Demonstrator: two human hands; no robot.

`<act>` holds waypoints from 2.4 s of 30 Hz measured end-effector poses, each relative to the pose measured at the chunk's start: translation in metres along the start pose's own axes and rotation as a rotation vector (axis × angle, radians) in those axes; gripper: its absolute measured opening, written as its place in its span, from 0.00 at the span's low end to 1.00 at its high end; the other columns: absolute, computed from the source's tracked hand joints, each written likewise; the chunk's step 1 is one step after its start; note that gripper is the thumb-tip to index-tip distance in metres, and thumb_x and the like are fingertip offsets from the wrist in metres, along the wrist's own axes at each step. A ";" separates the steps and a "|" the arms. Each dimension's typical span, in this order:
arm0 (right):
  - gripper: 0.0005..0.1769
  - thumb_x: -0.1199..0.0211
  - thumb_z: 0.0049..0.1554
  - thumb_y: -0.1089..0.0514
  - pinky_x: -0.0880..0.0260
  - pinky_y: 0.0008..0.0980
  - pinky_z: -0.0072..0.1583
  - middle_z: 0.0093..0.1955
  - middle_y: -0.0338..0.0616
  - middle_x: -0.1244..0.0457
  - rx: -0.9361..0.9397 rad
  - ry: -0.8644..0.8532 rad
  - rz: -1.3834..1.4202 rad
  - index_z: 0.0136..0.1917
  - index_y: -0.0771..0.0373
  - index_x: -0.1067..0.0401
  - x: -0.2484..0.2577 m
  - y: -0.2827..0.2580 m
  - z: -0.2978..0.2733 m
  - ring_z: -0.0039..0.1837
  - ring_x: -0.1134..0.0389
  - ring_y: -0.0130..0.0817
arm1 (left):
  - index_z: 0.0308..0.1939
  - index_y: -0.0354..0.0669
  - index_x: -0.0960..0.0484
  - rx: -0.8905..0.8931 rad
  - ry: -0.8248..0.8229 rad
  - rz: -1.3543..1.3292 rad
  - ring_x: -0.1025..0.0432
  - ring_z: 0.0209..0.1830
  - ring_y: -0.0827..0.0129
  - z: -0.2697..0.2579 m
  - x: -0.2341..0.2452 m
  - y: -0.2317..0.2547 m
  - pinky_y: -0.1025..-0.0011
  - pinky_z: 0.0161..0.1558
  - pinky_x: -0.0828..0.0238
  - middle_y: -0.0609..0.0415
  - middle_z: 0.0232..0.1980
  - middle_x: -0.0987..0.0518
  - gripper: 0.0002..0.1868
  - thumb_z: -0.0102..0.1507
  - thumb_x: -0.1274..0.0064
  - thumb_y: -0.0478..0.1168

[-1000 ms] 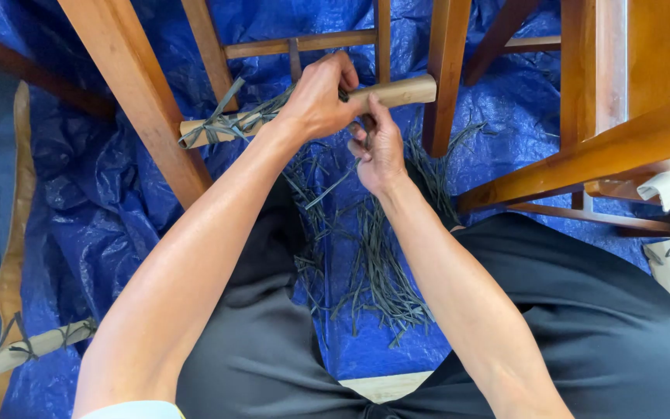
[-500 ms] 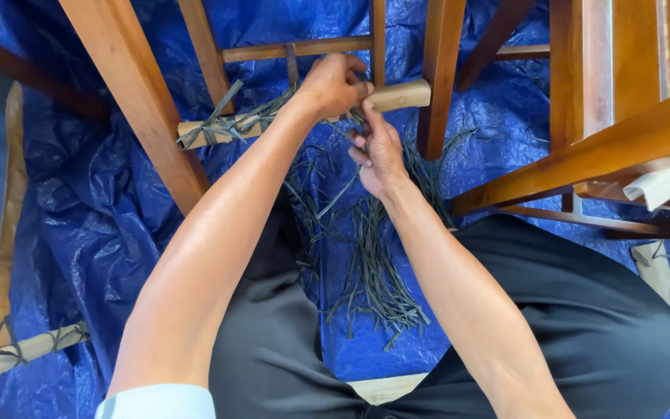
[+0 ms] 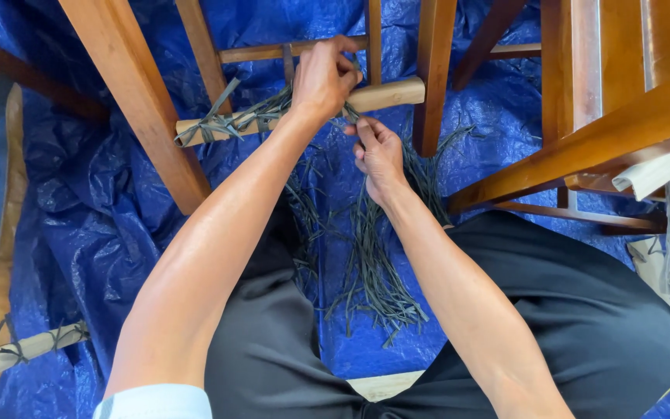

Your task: Repairing a wooden chair by weaving and tying plastic straps to form the seat.

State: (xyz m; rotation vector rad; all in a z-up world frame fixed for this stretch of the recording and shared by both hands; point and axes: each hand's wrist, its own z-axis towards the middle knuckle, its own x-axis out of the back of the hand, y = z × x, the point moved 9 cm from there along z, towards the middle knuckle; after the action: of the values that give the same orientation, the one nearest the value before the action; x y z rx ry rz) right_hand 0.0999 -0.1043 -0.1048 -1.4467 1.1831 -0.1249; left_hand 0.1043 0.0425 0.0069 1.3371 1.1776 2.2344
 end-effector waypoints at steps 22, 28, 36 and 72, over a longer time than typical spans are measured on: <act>0.16 0.41 0.65 0.54 0.41 0.22 0.41 0.34 0.31 0.35 0.405 0.081 -0.676 0.40 0.65 0.23 -0.023 -0.114 0.016 0.39 0.41 0.16 | 0.53 0.37 0.23 -0.208 -0.102 -0.215 0.16 0.39 0.65 -0.025 0.017 0.034 0.69 0.41 0.19 0.49 0.38 0.15 0.20 0.58 0.40 0.25; 0.16 0.41 0.64 0.52 0.48 0.28 0.36 0.29 0.32 0.41 0.240 0.072 -0.635 0.41 0.64 0.23 -0.018 -0.123 0.043 0.33 0.44 0.22 | 0.47 0.37 0.25 -0.220 -0.159 -0.137 0.18 0.36 0.62 -0.033 0.021 0.054 0.68 0.38 0.22 0.50 0.35 0.16 0.16 0.57 0.40 0.26; 0.16 0.41 0.63 0.52 0.36 0.26 0.38 0.32 0.35 0.35 0.299 0.000 -0.685 0.40 0.65 0.24 -0.044 -0.125 0.065 0.34 0.35 0.22 | 0.42 0.40 0.26 -0.516 -0.049 0.177 0.23 0.43 0.49 -0.049 0.028 0.081 0.57 0.43 0.27 0.49 0.40 0.19 0.13 0.57 0.40 0.30; 0.15 0.45 0.61 0.65 0.32 0.28 0.59 0.58 0.38 0.34 0.388 0.029 -0.177 0.61 0.64 0.32 0.009 0.008 0.047 0.58 0.34 0.25 | 0.49 0.38 0.34 -0.221 -0.048 0.060 0.24 0.41 0.40 -0.030 0.000 0.037 0.50 0.39 0.29 0.37 0.44 0.22 0.14 0.61 0.57 0.23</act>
State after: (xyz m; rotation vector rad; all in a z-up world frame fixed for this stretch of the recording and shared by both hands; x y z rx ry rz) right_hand 0.1308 -0.0768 -0.1294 -1.2040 0.9863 -0.4733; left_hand 0.0858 0.0040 0.0279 1.3443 0.8556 2.2817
